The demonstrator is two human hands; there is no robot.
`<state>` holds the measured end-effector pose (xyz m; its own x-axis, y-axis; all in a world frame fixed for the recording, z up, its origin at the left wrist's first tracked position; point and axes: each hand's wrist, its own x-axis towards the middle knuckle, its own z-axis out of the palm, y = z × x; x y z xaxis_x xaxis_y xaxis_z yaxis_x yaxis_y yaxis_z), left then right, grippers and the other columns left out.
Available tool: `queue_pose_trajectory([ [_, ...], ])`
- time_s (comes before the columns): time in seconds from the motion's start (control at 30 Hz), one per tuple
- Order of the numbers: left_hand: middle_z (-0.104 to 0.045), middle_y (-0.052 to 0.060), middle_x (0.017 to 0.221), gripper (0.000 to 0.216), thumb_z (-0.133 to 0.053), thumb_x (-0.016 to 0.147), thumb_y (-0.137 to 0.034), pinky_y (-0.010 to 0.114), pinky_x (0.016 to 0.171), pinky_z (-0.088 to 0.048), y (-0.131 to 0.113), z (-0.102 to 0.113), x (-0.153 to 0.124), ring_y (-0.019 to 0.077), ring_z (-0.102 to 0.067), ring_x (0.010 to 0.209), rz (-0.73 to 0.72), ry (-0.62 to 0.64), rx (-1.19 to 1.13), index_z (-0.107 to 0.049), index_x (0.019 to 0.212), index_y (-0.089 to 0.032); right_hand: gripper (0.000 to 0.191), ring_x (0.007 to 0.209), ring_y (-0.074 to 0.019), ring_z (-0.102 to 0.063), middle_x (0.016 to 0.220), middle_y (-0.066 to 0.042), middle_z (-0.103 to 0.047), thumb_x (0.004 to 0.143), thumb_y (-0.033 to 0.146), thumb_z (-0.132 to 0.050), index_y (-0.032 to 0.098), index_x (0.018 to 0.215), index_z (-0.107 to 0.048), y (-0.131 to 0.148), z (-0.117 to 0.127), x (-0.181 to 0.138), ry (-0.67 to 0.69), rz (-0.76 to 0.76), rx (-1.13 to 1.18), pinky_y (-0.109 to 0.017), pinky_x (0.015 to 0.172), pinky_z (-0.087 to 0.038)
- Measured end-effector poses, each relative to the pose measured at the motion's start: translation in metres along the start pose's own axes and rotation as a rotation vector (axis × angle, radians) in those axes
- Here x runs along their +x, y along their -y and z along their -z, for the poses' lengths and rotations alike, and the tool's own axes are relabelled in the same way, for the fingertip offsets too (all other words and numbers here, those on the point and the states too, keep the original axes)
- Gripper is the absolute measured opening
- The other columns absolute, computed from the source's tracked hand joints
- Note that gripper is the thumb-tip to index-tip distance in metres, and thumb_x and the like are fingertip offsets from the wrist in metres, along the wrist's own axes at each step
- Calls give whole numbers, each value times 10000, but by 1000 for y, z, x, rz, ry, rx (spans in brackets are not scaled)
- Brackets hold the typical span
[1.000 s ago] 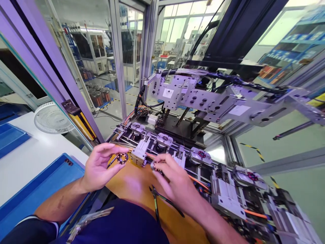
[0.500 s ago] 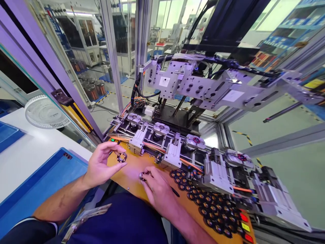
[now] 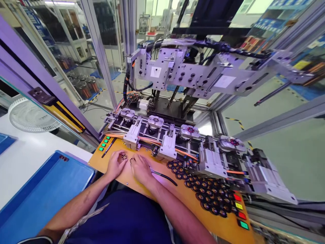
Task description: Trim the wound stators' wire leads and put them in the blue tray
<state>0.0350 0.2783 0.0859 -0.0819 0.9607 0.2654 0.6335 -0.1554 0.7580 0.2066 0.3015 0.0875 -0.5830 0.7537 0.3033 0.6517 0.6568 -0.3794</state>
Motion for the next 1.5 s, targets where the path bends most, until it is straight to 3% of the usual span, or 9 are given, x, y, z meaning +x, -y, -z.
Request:
queue_pose_trajectory([
  [0.13,-689,90,1043,312,-646,825,-195,470,863,-548,-1,4,-5,278,-649,970,-87,-8,50,-581,1129,-216,148,919,-180,-639,1037,-80,-665,942,253,-579,142,1016,-645,15,16,-4,-76,12,-90,-364,810,-554],
  [0.27,-679,96,1053,342,-692,810,-215,470,864,-542,-20,35,-6,275,-649,975,-202,-17,72,-573,1131,-193,180,1090,-236,-612,1156,-121,-678,913,190,-562,179,1048,-681,5,105,-36,-154,29,-181,-393,923,-529],
  [0.43,-679,92,1052,406,-733,792,-210,417,941,-496,-113,57,70,242,-601,1031,-701,-33,154,-575,1164,-176,272,1112,-329,-602,1182,-201,-646,901,264,-549,104,1070,-691,-99,252,-67,-196,-253,-397,-530,1003,-460],
  [0.57,-584,151,1282,375,-625,874,-385,481,1025,-416,-198,2,157,310,-473,1228,-824,328,329,-626,1165,-149,264,1007,-357,-645,1132,-205,-653,745,249,-680,108,964,-724,-181,305,-68,-39,-463,-486,-503,908,-516],
  [0.8,-502,128,1395,326,-667,841,-331,458,1021,-388,-243,-101,207,314,-354,1348,-837,693,524,-669,1147,-219,244,1005,-237,-650,1155,-122,-660,737,261,-731,149,953,-708,-213,307,-82,145,-583,-461,-400,922,-510],
  [1.0,-501,150,1386,372,-620,860,-326,487,1021,-354,-249,-114,212,322,-360,1308,-811,858,639,-636,1214,-213,293,1125,-236,-592,1285,-112,-594,861,337,-681,171,1102,-660,-231,304,-92,208,-617,-345,-446,994,-475],
  [1.2,-516,146,1380,318,-639,831,-298,499,1018,-375,-261,-115,216,329,-392,1280,-762,952,686,-678,1129,-194,185,985,-186,-637,1077,-65,-669,901,315,-649,135,946,-660,-234,319,-79,205,-636,-208,-417,910,-521],
  [1.37,-502,187,1378,379,-614,864,-257,504,1027,-378,-256,-111,205,343,-394,1299,-739,863,579,-609,1218,-120,104,1038,-229,-627,1167,-126,-657,852,239,-669,144,810,-664,-164,329,-72,-67,-518,-136,-426,981,-470],
  [1.5,-518,167,1341,302,-486,944,-215,441,1026,-351,-264,-95,202,303,-404,1304,-697,738,462,-609,1174,-63,129,1063,-207,-604,1125,-86,-627,921,277,-565,191,921,-660,-65,264,-67,-128,-254,-28,-380,969,-484],
])
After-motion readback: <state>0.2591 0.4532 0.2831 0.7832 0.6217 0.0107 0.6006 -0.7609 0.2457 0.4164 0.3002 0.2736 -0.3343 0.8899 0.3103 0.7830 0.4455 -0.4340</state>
